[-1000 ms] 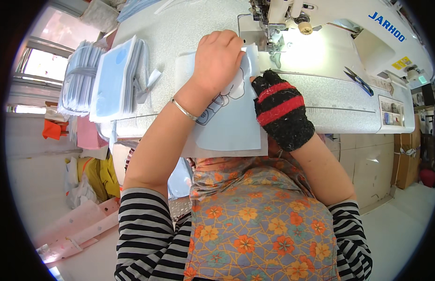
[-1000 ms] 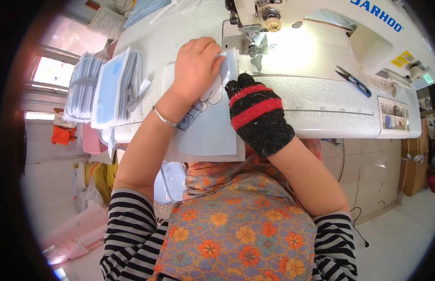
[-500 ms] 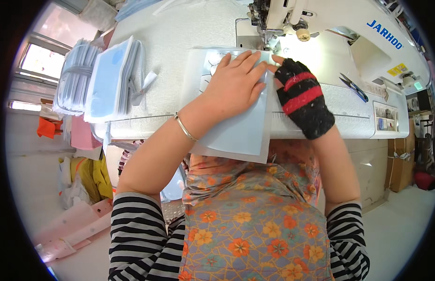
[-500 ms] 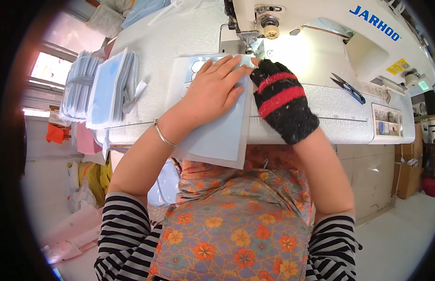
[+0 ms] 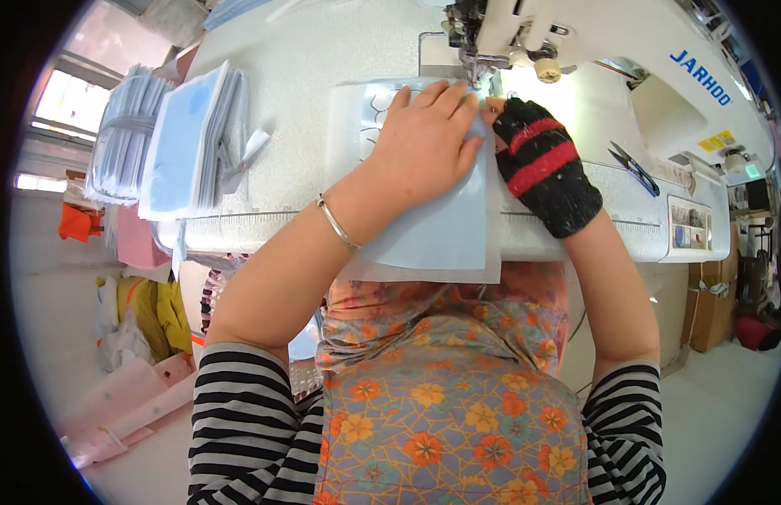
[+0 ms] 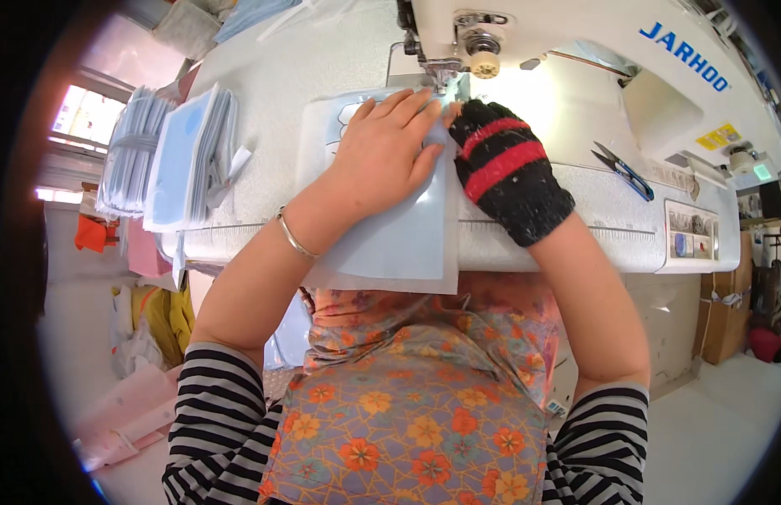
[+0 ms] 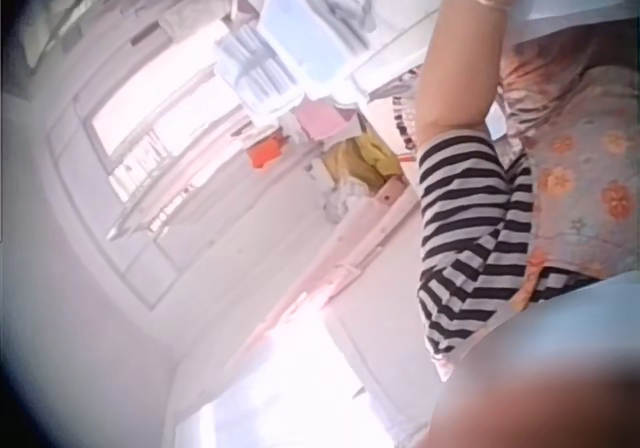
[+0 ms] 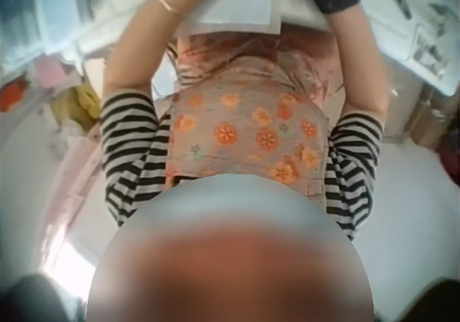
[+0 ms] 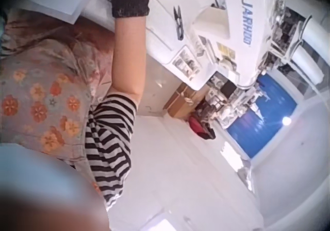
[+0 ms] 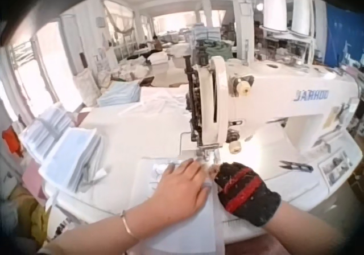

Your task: Sewing fabric pieces together using an industrial sewing machine to assemble textile products.

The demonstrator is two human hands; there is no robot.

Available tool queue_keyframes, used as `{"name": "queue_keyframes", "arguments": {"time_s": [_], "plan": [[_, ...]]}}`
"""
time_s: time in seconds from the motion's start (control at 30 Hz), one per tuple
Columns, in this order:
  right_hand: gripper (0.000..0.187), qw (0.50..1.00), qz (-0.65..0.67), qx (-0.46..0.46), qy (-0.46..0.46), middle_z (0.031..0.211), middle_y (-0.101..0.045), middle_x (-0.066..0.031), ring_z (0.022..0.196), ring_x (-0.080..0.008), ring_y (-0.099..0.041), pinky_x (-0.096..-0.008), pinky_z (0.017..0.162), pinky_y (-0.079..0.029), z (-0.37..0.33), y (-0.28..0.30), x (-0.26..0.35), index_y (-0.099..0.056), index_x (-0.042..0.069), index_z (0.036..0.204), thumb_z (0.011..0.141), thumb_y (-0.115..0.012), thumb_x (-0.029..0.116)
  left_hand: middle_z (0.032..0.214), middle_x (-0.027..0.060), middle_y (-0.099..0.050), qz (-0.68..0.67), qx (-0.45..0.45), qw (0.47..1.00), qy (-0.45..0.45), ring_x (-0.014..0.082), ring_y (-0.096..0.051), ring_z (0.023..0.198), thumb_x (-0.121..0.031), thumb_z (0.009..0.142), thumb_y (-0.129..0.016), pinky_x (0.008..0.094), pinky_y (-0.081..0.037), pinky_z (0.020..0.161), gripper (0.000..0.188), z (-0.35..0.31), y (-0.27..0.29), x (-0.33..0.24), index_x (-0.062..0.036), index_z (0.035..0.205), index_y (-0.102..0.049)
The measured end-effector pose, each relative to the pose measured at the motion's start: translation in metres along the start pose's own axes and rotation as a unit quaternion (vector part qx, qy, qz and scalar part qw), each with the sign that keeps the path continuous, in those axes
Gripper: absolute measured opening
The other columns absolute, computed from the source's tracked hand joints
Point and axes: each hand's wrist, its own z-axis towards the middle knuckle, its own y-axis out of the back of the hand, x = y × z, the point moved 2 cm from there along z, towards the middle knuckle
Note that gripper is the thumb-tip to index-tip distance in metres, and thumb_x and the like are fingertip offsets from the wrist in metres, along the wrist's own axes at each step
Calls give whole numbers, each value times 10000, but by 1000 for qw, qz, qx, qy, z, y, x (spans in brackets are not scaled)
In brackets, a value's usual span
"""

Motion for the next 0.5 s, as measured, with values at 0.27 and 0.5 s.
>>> {"name": "queue_keyframes", "arguments": {"time_s": [0.27,0.5], "plan": [[299,995,88,30,-26,1143,-651,-119,1060,-335,-609,-425,927,-501,-5,16,14,-651,55,1063,779,-594,-22,1331,198,-549,-17,-26,999,-13,344,-496,1268,-270,870,-608,608,-380,1025,463,-2,-6,2,1,1241,-548],[374,996,69,48,-27,1170,-635,-131,1097,-333,-592,-424,969,-483,-8,15,13,-634,52,1123,767,-580,-47,1372,214,-504,-37,29,999,-16,366,-437,1322,-293,876,-610,580,-345,1080,560,-19,6,-13,34,1318,-505]]}}
